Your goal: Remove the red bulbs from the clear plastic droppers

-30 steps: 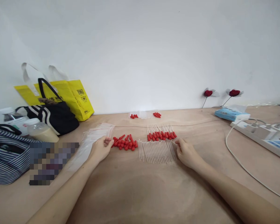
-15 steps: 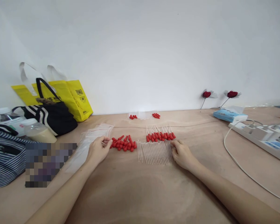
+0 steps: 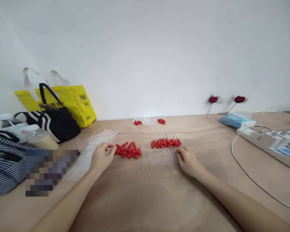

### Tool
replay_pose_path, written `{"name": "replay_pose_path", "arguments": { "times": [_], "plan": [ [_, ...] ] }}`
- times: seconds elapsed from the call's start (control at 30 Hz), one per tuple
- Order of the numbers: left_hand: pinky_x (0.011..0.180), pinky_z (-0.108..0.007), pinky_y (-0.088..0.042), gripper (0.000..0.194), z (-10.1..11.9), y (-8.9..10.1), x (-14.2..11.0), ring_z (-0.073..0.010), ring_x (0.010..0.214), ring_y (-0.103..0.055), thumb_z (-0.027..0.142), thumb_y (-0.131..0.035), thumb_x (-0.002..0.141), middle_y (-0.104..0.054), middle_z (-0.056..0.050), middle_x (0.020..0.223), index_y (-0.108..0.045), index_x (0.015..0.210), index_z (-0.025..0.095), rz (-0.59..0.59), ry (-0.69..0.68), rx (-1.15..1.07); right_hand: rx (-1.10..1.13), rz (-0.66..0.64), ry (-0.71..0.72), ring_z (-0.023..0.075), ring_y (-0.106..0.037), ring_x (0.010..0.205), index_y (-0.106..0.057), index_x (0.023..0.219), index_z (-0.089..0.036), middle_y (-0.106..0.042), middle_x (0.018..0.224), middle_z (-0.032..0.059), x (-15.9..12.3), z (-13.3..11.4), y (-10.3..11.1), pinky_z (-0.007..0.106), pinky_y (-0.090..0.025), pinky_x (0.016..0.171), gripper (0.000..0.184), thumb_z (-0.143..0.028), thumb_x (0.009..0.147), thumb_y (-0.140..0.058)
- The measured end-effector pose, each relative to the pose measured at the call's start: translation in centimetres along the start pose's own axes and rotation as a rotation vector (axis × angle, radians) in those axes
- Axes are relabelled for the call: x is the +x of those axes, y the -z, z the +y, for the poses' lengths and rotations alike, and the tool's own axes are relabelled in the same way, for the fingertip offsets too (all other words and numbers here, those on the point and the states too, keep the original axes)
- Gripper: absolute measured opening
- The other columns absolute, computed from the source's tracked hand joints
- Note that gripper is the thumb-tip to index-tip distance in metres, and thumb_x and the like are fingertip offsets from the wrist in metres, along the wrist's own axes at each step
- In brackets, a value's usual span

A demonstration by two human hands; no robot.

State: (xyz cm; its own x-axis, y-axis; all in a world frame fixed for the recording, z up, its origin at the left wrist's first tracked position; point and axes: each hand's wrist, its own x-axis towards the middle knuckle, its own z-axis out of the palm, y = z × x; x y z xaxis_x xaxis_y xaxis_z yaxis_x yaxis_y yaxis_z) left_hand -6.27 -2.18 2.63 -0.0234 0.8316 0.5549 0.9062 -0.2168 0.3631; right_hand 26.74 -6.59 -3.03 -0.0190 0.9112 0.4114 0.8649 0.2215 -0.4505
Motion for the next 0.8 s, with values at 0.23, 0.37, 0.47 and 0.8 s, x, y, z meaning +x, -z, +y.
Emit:
{"name": "replay_pose_path", "arguments": {
  "times": [0.23,0.37,0.47,0.8],
  "plan": [
    [0.067,-0.029,-0.042,0.019,0.2,-0.4,-0.2,-0.0185,0.071,-0.053,0.033,-0.046,0.071,-0.057,-0.004,0.073,-0.058,0.071,0.018,0.046,-0.074,0.019,0.068,0.063,-0.097,0.015,-0.057,0.068,-0.056,0.086,-0.014,-0.062,0.077,0.0061,1.0,0.4,1.2,0.024,-0.041,0.061,0.018,-0.016,0.075,-0.042],
    [0.074,-0.032,-0.042,0.017,0.9,-0.7,-0.9,-0.0198,0.077,-0.052,0.028,-0.047,0.075,-0.057,-0.006,0.077,-0.06,0.071,0.018,0.136,-0.271,0.049,-0.041,0.093,-0.113,0.0169,-0.057,0.072,-0.059,0.084,-0.014,-0.06,0.078,0.0074,2.7,0.8,1.6,0.025,-0.04,0.062,0.018,-0.026,0.076,-0.048],
    [0.077,-0.034,-0.041,0.013,2.4,-0.6,-1.9,-0.0197,0.081,-0.052,0.023,-0.05,0.076,-0.059,-0.007,0.084,-0.061,0.072,0.019,0.193,-0.537,0.075,-0.175,0.058,-0.141,0.0181,-0.057,0.07,-0.061,0.08,-0.015,-0.059,0.077,0.0087,3.7,0.7,1.4,0.026,-0.039,0.062,0.02,-0.031,0.075,-0.05],
    [0.071,-0.031,-0.042,0.009,6.0,-1.3,-4.4,-0.0172,0.077,-0.05,0.013,-0.053,0.072,-0.061,-0.005,0.083,-0.06,0.074,0.019,0.194,-0.922,-0.034,-0.33,0.023,-0.158,0.0218,-0.058,0.072,-0.063,0.078,-0.016,-0.062,0.076,0.0116,3.8,0.3,0.6,0.029,-0.038,0.058,0.019,-0.022,0.08,-0.045]
  ]
}}
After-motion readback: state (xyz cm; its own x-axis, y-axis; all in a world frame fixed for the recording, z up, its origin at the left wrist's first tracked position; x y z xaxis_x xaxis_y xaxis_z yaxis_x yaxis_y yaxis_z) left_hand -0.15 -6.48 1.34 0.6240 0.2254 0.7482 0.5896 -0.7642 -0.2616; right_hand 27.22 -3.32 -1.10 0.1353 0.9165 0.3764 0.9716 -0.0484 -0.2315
